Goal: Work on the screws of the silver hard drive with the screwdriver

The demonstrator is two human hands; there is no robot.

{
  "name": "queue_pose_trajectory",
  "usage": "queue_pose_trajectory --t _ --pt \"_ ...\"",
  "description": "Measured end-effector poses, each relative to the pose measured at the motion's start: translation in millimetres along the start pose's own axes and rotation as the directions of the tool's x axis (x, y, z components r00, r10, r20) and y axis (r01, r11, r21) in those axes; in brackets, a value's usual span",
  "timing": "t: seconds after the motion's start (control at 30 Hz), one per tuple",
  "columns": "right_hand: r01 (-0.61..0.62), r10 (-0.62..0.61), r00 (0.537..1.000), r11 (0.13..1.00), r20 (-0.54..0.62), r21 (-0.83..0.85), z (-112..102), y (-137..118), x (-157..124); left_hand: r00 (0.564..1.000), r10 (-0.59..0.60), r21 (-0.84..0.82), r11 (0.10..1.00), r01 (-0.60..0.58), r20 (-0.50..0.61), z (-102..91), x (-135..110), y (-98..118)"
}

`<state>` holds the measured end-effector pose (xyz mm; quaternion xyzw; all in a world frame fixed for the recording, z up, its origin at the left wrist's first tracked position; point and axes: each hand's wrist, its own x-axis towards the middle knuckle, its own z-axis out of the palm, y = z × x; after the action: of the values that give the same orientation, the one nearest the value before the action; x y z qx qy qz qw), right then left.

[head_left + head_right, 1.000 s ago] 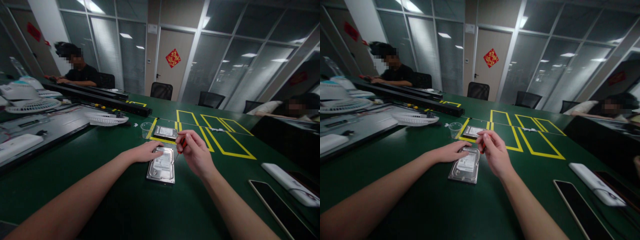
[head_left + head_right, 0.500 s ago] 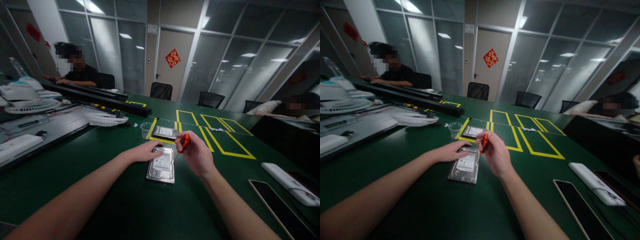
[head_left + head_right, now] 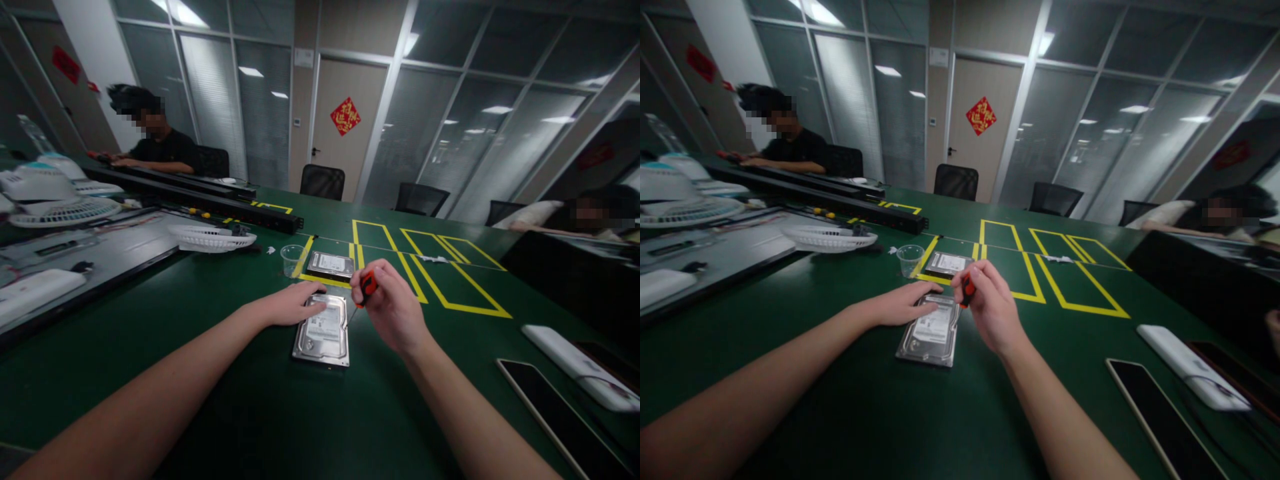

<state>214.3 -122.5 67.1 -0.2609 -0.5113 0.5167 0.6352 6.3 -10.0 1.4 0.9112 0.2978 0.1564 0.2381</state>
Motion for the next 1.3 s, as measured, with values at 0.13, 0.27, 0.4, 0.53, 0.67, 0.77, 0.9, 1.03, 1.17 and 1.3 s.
queue_pose_trajectory --t 0.13,0.27,0.4,0.53,0.67,0.77,0.9,1.03,1.17,1.3 --pt "-0.003 0.003 1.000 1.000 -0.003 -0.004 0.6 0.2 -0.2 1.000 0.006 -0.005 1.000 -0.006 0.003 -0.5 -0.5 0.6" --pt "-0.005 0.005 1.000 1.000 -0.003 0.000 0.8 -0.2 -0.8 1.000 0.003 -0.024 1.000 -0.003 0.002 -1.9 -0.4 0.3" --pt "-0.006 0.006 1.000 1.000 -0.011 -0.016 0.2 -0.3 -0.6 1.000 -0.018 -0.043 0.999 0.018 0.011 -2.9 -0.3 1.0" --pt "-0.007 0.006 1.000 1.000 -0.018 -0.013 0.5 0.2 -0.3 1.000 -0.010 -0.045 0.999 0.011 0.007 -2.6 -0.3 1.9" --pt "-0.003 0.002 1.000 1.000 -0.021 -0.017 1.1 0.3 0.3 1.000 -0.018 -0.042 0.999 0.019 0.003 -2.0 -0.5 1.7" --pt "0.002 -0.002 1.000 1.000 -0.028 -0.004 1.2 -0.2 1.0 1.000 -0.025 -0.051 0.998 0.025 0.012 -2.7 -0.6 1.6" --pt "-0.018 0.018 0.999 1.000 -0.046 -0.009 0.6 -0.5 1.3 0.999 -0.036 -0.071 0.997 0.038 0.022 -5.2 -0.4 1.2" --pt "-0.015 0.014 0.999 0.999 -0.036 -0.032 -0.2 0.8 0.3 0.999 -0.029 -0.102 0.994 0.031 0.026 -7.2 0.2 -1.2" --pt "-0.008 0.007 0.999 1.000 -0.039 -0.026 -0.4 1.3 -0.1 1.000 0.007 -0.095 0.996 -0.007 0.003 -7.4 0.5 -3.9" --pt "-0.005 0.004 0.999 1.000 -0.037 -0.029 -0.3 1.2 0.9 0.999 0.028 -0.041 0.999 -0.029 -0.022 -7.8 0.5 -4.0"
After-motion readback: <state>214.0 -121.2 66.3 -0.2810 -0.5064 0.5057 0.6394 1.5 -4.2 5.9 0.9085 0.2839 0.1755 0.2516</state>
